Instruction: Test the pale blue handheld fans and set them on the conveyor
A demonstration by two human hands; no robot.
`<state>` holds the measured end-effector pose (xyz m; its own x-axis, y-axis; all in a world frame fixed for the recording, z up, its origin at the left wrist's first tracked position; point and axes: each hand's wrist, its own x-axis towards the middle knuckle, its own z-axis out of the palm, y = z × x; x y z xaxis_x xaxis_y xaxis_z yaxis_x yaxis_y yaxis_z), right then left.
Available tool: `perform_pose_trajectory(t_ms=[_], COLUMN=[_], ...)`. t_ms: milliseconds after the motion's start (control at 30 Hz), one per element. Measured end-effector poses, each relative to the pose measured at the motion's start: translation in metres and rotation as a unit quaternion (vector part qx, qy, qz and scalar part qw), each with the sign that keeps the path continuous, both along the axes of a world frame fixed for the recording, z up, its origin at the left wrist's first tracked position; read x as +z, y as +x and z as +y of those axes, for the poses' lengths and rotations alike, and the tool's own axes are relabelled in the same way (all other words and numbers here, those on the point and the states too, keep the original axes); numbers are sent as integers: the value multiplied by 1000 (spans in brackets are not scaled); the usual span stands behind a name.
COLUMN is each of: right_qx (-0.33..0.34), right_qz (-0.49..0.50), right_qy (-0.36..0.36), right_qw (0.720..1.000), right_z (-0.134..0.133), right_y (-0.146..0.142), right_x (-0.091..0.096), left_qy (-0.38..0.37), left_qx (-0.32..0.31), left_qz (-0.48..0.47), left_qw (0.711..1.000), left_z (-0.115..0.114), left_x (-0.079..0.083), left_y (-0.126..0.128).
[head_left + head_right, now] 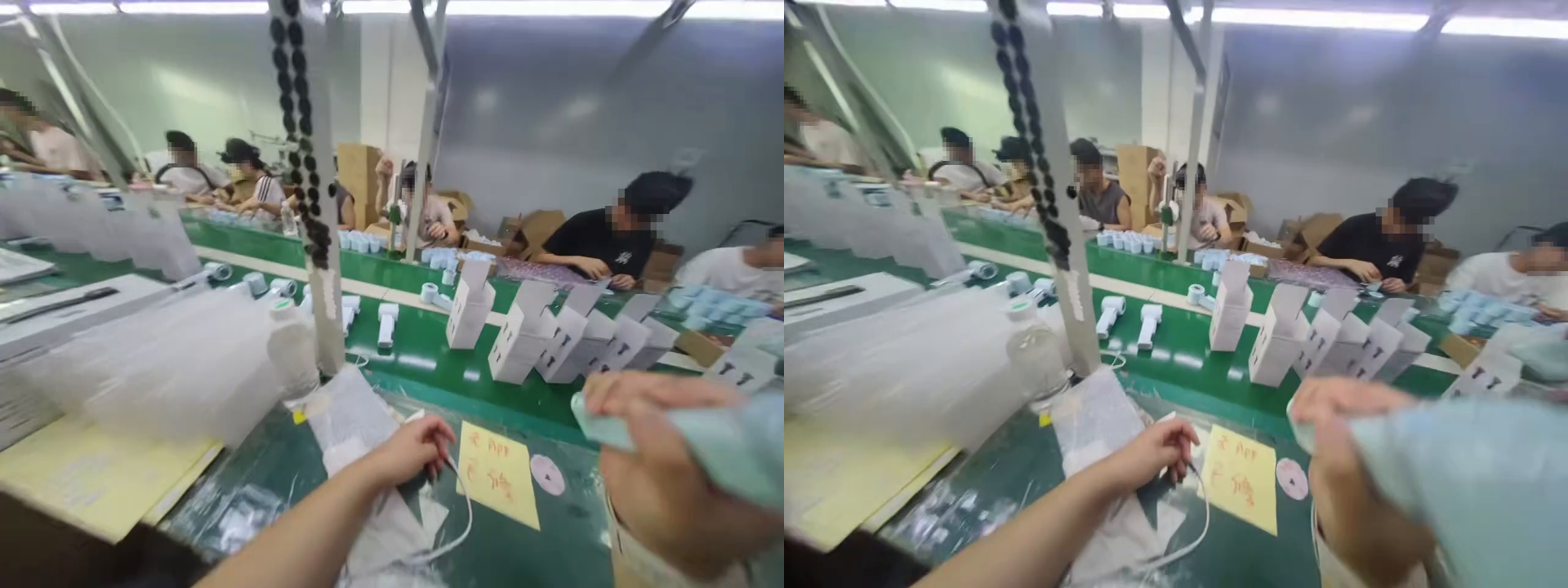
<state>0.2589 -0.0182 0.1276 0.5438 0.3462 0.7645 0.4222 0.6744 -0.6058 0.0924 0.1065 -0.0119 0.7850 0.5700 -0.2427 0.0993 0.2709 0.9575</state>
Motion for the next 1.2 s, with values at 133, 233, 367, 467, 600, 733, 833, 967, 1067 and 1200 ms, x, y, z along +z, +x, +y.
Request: perform_pose_trajectory(t_ms=[133,233,367,467,600,733,833,967,1067,1200], right_qx=[84,294,475,542,574,572,555,533,534,538], right_qz=[-17,171,339,394,397,379,379,390,394,396], right_qy=[-155,-165,-120,-92,-81,-87,-105,-125,-124,-123], right_qw=[984,926,803,736,711,722,733,741,738,734], right_z=[-14,-11,-7,-7,-7,-10,-12,-15,-17,-20], right_y=[-10,-21,-34,-40,-48,-51,-51,-52,-53,-56], right_x=[-8,-30,-51,-56,-58,-56,-54,-53,-52,-50], left_qy=[23,32,35,34,47,65,73,79,84,83], left_qx=[-27,-34,-42,-49,-53,-52,-50,-53,-49,-47], left_qz=[11,7,1,-2,5,22,30,40,43,39], left_qw=[999,999,999,998,997,996,996,995,994,995], left_z=[0,0,1,2,2,0,-2,-1,-1,-2], left_x=[4,7,9,11,16,24,27,26,25,25], left_y=[-2,-1,1,1,1,1,1,1,2,2])
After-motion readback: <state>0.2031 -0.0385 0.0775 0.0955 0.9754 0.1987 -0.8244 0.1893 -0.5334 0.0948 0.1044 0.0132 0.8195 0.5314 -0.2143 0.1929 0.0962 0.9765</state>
